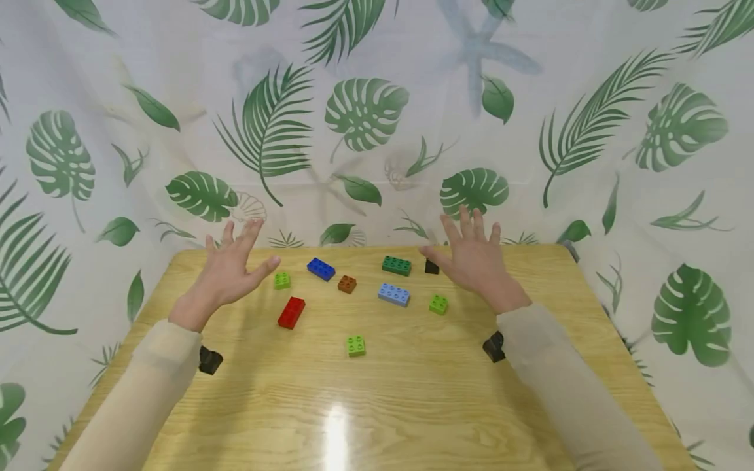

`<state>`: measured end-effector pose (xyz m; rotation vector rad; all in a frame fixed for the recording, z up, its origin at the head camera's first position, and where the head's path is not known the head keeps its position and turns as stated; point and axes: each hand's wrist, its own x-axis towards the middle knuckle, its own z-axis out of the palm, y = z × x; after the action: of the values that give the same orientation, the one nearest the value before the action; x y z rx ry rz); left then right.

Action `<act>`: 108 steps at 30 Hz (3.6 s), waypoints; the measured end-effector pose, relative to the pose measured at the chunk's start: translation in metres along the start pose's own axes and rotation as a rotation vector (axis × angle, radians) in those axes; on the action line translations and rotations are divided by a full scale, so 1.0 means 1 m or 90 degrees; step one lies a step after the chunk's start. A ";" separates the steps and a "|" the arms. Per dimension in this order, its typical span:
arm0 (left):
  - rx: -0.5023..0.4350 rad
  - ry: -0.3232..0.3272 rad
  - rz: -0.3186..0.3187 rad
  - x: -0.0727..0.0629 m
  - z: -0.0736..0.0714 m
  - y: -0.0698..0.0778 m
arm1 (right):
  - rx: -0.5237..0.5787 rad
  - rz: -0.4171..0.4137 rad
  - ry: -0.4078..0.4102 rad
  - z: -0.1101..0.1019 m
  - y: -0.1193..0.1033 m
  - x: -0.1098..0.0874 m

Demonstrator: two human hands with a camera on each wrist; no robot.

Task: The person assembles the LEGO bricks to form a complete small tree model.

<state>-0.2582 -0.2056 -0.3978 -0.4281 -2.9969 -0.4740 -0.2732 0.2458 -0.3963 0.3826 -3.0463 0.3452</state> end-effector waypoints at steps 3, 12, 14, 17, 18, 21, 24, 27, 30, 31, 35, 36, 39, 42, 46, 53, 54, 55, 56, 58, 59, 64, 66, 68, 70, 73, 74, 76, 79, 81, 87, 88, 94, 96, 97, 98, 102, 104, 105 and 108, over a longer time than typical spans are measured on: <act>-0.026 0.001 0.006 0.000 0.002 -0.001 | 0.035 -0.017 -0.011 0.004 -0.002 -0.001; -0.133 -0.022 -0.011 0.002 0.008 -0.008 | 0.153 -0.057 -0.026 0.016 -0.015 -0.003; -0.146 -0.018 -0.021 0.002 0.012 -0.010 | 0.171 -0.068 -0.020 0.020 -0.019 -0.004; -0.164 0.001 -0.027 0.003 0.019 -0.013 | 0.196 -0.086 -0.005 0.026 -0.024 -0.007; -0.166 0.011 -0.026 0.004 0.022 -0.015 | 0.203 -0.093 -0.001 0.029 -0.026 -0.008; -0.178 0.046 -0.022 0.006 0.031 -0.020 | 0.226 -0.111 0.012 0.037 -0.032 -0.012; -0.194 0.078 -0.017 0.008 0.042 -0.025 | 0.242 -0.126 0.024 0.046 -0.038 -0.016; -0.228 0.094 -0.027 0.008 0.051 -0.029 | 0.257 -0.131 0.028 0.057 -0.044 -0.021; -0.262 0.089 -0.055 0.008 0.058 -0.033 | 0.275 -0.135 0.024 0.067 -0.049 -0.026; -0.271 0.088 -0.063 0.008 0.060 -0.034 | 0.281 -0.138 0.022 0.069 -0.051 -0.027; -0.296 0.076 -0.094 0.008 0.071 -0.040 | 0.301 -0.149 0.013 0.081 -0.059 -0.033; -0.300 0.075 -0.102 0.008 0.074 -0.042 | 0.304 -0.154 0.013 0.085 -0.060 -0.035; -0.311 0.064 -0.124 0.008 0.082 -0.046 | 0.313 -0.162 0.002 0.095 -0.064 -0.038; -0.332 0.052 -0.141 0.008 0.090 -0.050 | 0.326 -0.166 -0.018 0.102 -0.067 -0.042; -0.363 0.037 -0.153 0.008 0.097 -0.053 | 0.351 -0.157 -0.053 0.110 -0.071 -0.046; -0.386 0.020 -0.186 0.011 0.110 -0.061 | 0.371 -0.177 -0.085 0.127 -0.073 -0.050; -0.388 0.020 -0.186 0.011 0.111 -0.062 | 0.373 -0.177 -0.092 0.129 -0.074 -0.051; -0.391 0.020 -0.187 0.012 0.113 -0.063 | 0.375 -0.179 -0.099 0.131 -0.074 -0.051; -0.392 0.020 -0.188 0.012 0.114 -0.064 | 0.379 -0.182 -0.106 0.132 -0.075 -0.052; -0.399 0.018 -0.190 0.013 0.116 -0.064 | 0.386 -0.183 -0.120 0.134 -0.077 -0.053; -0.400 0.016 -0.190 0.014 0.118 -0.064 | 0.390 -0.183 -0.126 0.134 -0.078 -0.054; -0.402 0.006 -0.192 0.016 0.121 -0.063 | 0.409 -0.167 -0.150 0.140 -0.081 -0.057; -0.397 0.000 -0.193 0.017 0.123 -0.063 | 0.409 -0.155 -0.163 0.144 -0.080 -0.057; -0.388 -0.004 -0.195 0.018 0.123 -0.063 | 0.404 -0.147 -0.172 0.147 -0.080 -0.056; -0.379 -0.007 -0.197 0.019 0.124 -0.062 | 0.401 -0.140 -0.177 0.150 -0.080 -0.056; -0.367 -0.010 -0.200 0.021 0.125 -0.062 | 0.403 -0.144 -0.174 0.153 -0.079 -0.054; -0.365 -0.011 -0.201 0.021 0.125 -0.062 | 0.402 -0.149 -0.172 0.154 -0.079 -0.054; -0.359 -0.013 -0.199 0.022 0.126 -0.062 | 0.403 -0.153 -0.172 0.155 -0.079 -0.053; -0.349 -0.016 -0.193 0.024 0.126 -0.062 | 0.402 -0.156 -0.175 0.156 -0.079 -0.053; -0.341 -0.018 -0.190 0.024 0.127 -0.062 | 0.402 -0.153 -0.175 0.156 -0.080 -0.053; -0.332 -0.019 -0.186 0.024 0.128 -0.064 | 0.399 -0.157 -0.164 0.156 -0.080 -0.054; -0.333 -0.018 -0.185 0.024 0.127 -0.064 | 0.399 -0.158 -0.163 0.156 -0.080 -0.054; -0.339 -0.022 -0.185 0.021 0.121 -0.063 | 0.401 -0.151 -0.166 0.155 -0.081 -0.053; -0.341 -0.025 -0.179 0.019 0.117 -0.061 | 0.401 -0.149 -0.168 0.155 -0.081 -0.053; -0.343 -0.024 -0.172 0.019 0.115 -0.060 | 0.400 -0.147 -0.169 0.155 -0.081 -0.053; -0.344 -0.023 -0.165 0.018 0.113 -0.059 | 0.400 -0.145 -0.171 0.155 -0.081 -0.053; -0.342 -0.009 -0.123 0.016 0.102 -0.053 | 0.398 -0.141 -0.169 0.156 -0.080 -0.051; -0.339 0.003 -0.099 0.015 0.097 -0.048 | 0.396 -0.143 -0.166 0.156 -0.080 -0.050; -0.339 0.008 -0.088 0.015 0.094 -0.046 | 0.396 -0.144 -0.165 0.157 -0.080 -0.050; -0.332 0.015 -0.056 0.012 0.088 -0.039 | 0.398 -0.148 -0.164 0.156 -0.079 -0.050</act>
<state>-0.2837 -0.2100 -0.4915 -0.3147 -2.8444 -1.2665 -0.2086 0.1475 -0.5357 0.8564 -3.0023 1.3258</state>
